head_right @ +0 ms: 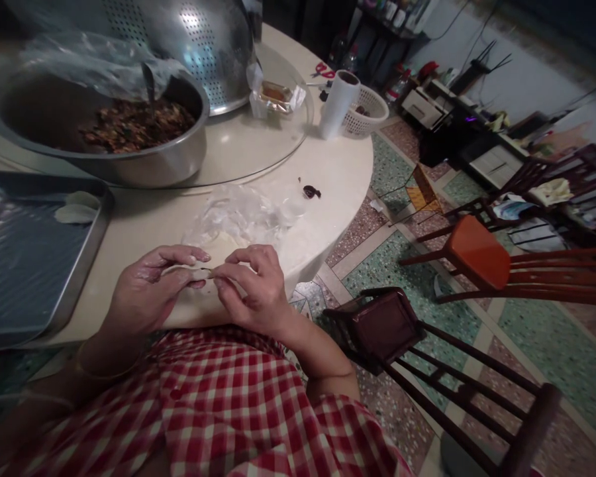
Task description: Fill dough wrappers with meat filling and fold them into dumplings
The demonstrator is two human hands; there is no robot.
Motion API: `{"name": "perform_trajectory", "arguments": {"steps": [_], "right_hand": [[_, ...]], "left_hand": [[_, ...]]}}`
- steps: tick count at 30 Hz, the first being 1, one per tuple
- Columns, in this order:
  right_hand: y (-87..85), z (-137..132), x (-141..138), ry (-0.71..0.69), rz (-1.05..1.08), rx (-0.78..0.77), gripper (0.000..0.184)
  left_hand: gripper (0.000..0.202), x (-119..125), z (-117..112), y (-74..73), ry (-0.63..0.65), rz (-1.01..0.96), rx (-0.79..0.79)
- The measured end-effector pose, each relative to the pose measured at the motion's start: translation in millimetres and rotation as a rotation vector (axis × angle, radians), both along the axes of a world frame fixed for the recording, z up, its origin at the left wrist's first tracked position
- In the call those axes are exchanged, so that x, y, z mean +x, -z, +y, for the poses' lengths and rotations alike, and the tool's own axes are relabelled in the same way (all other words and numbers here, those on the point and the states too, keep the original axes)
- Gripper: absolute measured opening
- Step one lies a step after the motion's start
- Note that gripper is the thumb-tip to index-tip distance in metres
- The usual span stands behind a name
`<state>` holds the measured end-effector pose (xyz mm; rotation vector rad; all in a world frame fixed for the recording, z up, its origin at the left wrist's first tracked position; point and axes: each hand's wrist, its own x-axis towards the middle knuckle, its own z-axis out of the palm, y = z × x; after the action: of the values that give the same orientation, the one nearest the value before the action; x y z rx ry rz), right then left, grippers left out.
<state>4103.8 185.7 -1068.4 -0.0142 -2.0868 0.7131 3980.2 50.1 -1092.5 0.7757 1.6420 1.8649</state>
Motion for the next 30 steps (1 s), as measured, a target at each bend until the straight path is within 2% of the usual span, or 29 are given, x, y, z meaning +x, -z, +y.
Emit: {"name": "perform_trajectory", "arguments": {"steps": [7,10,16,19,23,30], "right_hand": [[2.2,-6.8,-2.1,0.083,-0.04,0.014,0.011],[5.1,-8.4,-2.5,0.102,-0.001,0.017,0.01],[8.9,-8.7,-5.0,0.166,-0.072,0.056,0.009],[10.1,-8.5,-7.2,0.118,-0.07,0.004,0.01],[11.1,-8.6,-9.9,0.026,-0.084,-0.117,0.009],[9.8,-7.2,-11.0,0.02,-0.133,-0.171,0.007]], "left_hand": [[0.003,1.6,0.2,-1.3,-0.036,0.14,0.036],[0.004,1.4,1.6,-0.8,-0.037,0.117,0.033],[0.006,1.0,2.2,0.4,-0.022,0.099,0.044],[0.005,0.6,1.2,0.6,-0.021,0.133,0.057],[0.01,-0.4,0.1,1.0,-0.022,0.169,-0.001],[0.013,-2.1,5.0,-4.6,-0.016,0.195,-0.028]]}}
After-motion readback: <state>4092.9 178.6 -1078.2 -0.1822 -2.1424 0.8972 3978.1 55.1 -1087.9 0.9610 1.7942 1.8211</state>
